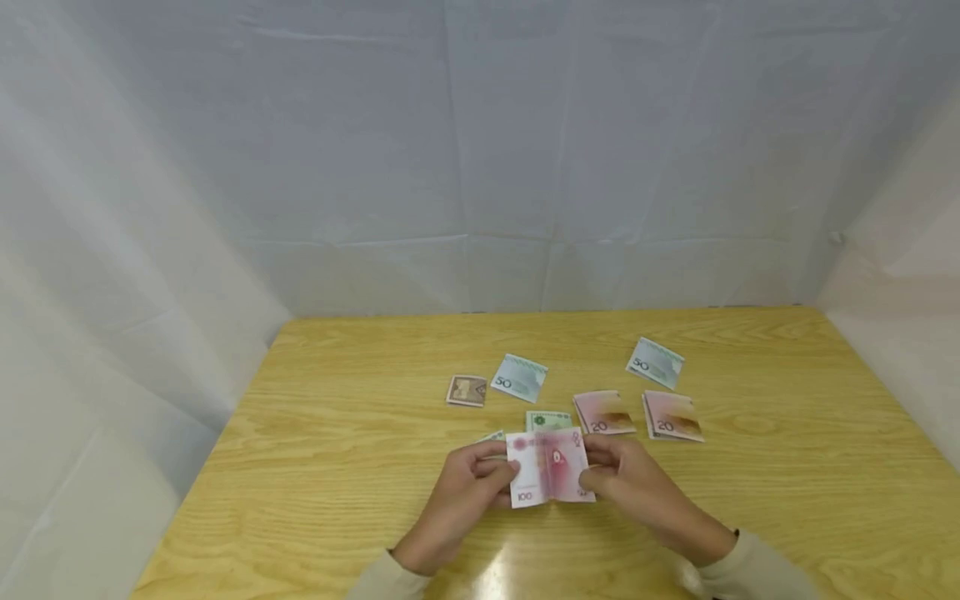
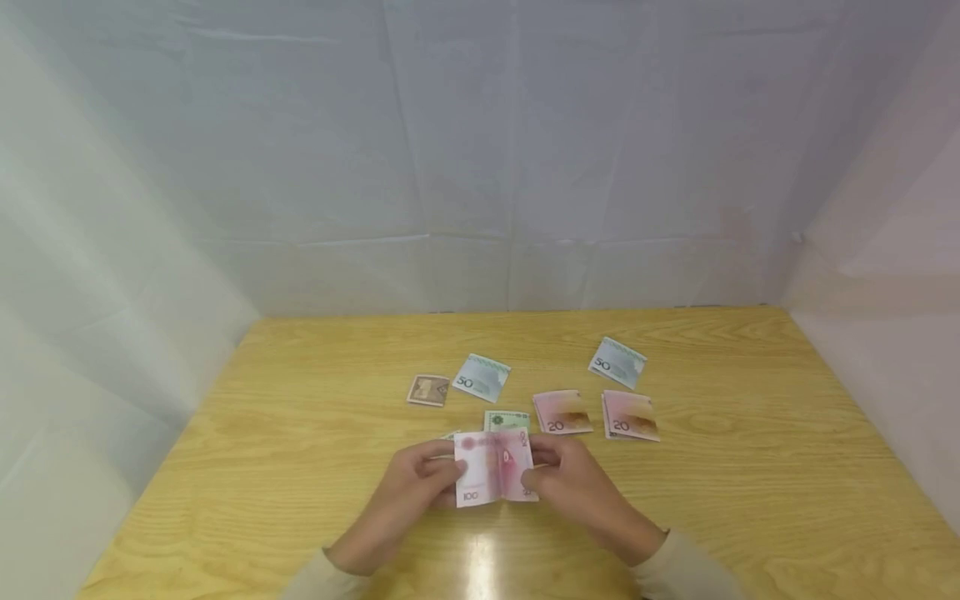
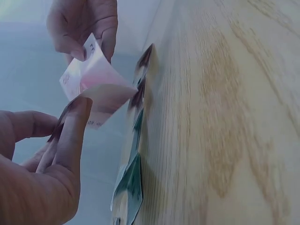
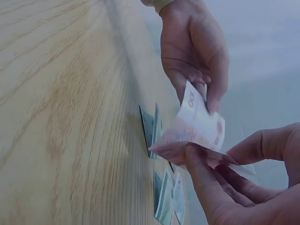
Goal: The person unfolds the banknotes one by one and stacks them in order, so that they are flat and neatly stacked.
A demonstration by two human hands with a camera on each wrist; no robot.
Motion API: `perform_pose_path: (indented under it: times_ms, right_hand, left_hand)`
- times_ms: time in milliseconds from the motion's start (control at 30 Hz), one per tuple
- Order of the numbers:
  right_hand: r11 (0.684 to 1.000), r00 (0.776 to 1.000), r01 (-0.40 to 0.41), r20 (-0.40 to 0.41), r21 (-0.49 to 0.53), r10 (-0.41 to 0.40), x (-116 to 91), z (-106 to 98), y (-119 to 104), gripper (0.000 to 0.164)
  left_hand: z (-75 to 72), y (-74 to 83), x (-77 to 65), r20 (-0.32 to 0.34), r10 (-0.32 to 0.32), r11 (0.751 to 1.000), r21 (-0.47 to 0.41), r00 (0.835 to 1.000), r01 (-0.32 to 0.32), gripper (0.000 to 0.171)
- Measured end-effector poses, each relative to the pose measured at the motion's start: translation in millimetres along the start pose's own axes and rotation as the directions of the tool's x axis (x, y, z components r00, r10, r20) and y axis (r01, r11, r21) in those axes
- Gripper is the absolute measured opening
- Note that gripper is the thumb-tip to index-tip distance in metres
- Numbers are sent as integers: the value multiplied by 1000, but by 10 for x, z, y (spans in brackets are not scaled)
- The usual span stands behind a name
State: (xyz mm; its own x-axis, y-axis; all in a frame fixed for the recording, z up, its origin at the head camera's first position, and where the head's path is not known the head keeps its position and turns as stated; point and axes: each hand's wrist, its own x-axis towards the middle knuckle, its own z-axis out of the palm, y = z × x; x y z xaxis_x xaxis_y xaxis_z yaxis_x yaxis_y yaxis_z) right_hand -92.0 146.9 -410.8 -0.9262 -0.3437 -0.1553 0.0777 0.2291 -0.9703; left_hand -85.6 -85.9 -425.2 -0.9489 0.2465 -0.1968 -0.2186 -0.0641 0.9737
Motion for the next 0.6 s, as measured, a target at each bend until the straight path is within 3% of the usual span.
perform_pose_path:
  times_ms: [233, 433, 567, 600]
  right_hand:
    - [998, 996, -61, -70, -12, 60, -31, -120, 56, 40]
    - [982, 975, -161, -172, -101, 142, -49, -185, 80, 37]
    - [984, 977, -147, -168, -100, 129, -49, -230, 126, 15]
    - [987, 981, -134, -155, -93, 118, -50, -244, 139, 17]
  left_hand:
    - [-70, -13, -13, -47, 12, 997, 74, 999, -9, 38]
    - [-124, -40, -39, -49, 28, 992, 126, 998, -22, 36]
    - [-146, -50, -50, -49, 11, 986, 165, 999, -3, 36]
    - [-151, -53, -51, -47, 4, 984, 177, 999, 4, 36]
